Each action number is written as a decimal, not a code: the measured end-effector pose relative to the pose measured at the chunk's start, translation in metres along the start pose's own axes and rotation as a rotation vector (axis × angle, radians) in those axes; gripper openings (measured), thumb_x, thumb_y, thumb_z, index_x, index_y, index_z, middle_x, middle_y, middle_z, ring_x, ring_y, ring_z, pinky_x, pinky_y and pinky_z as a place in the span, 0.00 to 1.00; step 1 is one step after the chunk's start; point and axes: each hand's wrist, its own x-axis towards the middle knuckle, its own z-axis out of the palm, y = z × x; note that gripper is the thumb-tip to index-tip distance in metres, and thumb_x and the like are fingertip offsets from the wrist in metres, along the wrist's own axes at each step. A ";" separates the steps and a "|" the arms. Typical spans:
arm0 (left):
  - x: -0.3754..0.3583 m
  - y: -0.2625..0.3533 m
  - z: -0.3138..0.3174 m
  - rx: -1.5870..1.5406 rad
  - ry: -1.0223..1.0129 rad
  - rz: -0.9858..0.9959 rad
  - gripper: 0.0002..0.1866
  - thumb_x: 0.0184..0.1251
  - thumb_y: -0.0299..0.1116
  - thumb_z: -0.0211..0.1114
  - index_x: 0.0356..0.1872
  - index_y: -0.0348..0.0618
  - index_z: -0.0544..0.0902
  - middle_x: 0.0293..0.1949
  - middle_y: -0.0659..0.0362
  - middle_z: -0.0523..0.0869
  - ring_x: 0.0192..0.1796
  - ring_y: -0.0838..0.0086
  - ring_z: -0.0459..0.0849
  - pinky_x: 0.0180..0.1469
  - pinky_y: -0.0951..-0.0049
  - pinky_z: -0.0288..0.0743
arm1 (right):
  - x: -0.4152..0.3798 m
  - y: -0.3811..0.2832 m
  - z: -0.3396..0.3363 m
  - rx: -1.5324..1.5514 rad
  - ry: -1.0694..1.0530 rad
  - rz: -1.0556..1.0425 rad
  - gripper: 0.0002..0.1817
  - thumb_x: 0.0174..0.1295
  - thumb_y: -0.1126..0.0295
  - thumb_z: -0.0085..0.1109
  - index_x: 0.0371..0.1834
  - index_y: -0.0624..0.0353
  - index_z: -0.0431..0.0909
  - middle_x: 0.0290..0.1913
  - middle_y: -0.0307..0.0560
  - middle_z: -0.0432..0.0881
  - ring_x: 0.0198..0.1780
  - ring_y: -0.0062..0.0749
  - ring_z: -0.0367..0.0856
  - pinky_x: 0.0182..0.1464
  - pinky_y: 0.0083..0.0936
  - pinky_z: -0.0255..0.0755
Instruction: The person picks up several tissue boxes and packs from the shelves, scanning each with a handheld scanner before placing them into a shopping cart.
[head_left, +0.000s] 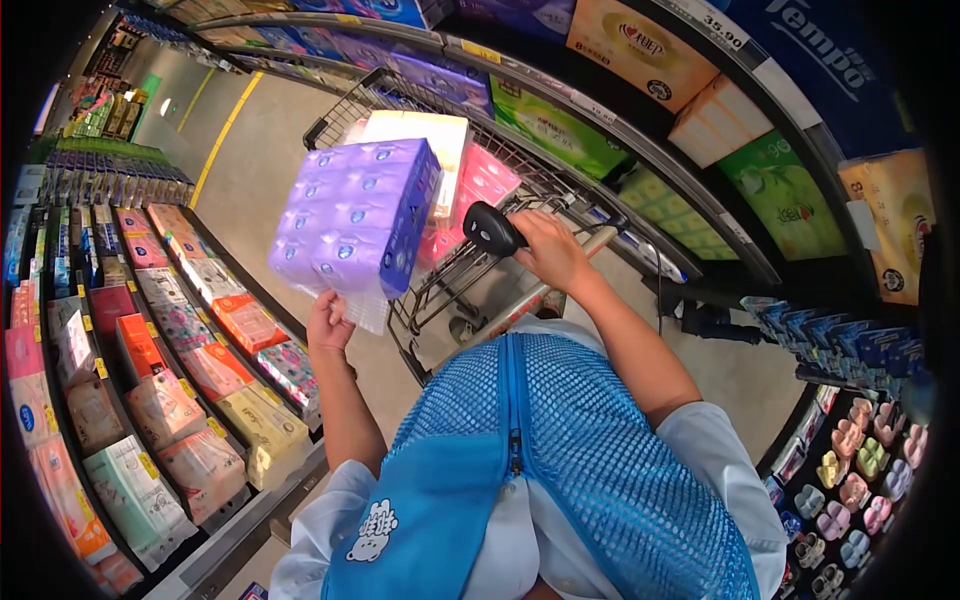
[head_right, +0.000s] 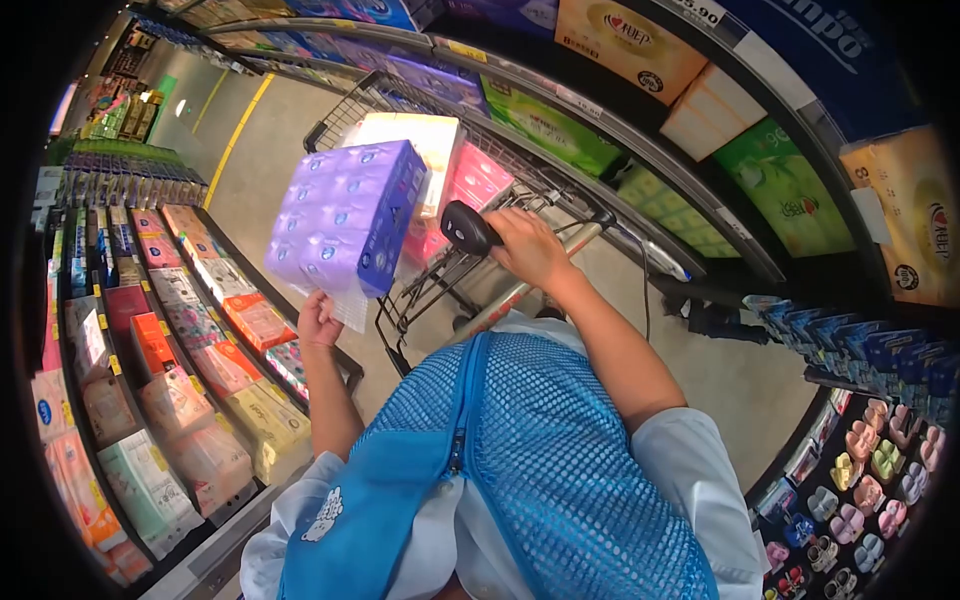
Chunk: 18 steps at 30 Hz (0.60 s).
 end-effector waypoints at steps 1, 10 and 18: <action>0.001 0.000 0.002 -0.014 -0.005 0.008 0.04 0.74 0.24 0.56 0.43 0.39 0.79 0.28 0.64 0.81 0.15 0.83 0.63 0.31 0.80 0.72 | 0.001 0.001 0.001 0.000 0.000 0.008 0.24 0.52 0.76 0.71 0.55 0.59 0.79 0.51 0.51 0.84 0.58 0.51 0.81 0.61 0.42 0.72; 0.001 0.000 0.001 -0.033 -0.034 0.015 0.06 0.75 0.24 0.56 0.45 0.36 0.79 0.31 0.62 0.84 0.15 0.83 0.62 0.37 0.78 0.76 | 0.003 0.004 0.003 0.001 -0.022 0.041 0.24 0.52 0.75 0.71 0.55 0.58 0.79 0.50 0.51 0.84 0.57 0.50 0.81 0.61 0.42 0.73; 0.003 0.001 0.002 -0.038 -0.040 0.008 0.05 0.74 0.25 0.57 0.44 0.36 0.79 0.31 0.62 0.84 0.15 0.82 0.63 0.38 0.77 0.77 | 0.002 0.001 -0.001 -0.032 -0.054 0.038 0.23 0.55 0.71 0.72 0.56 0.56 0.79 0.51 0.50 0.84 0.58 0.48 0.81 0.64 0.42 0.72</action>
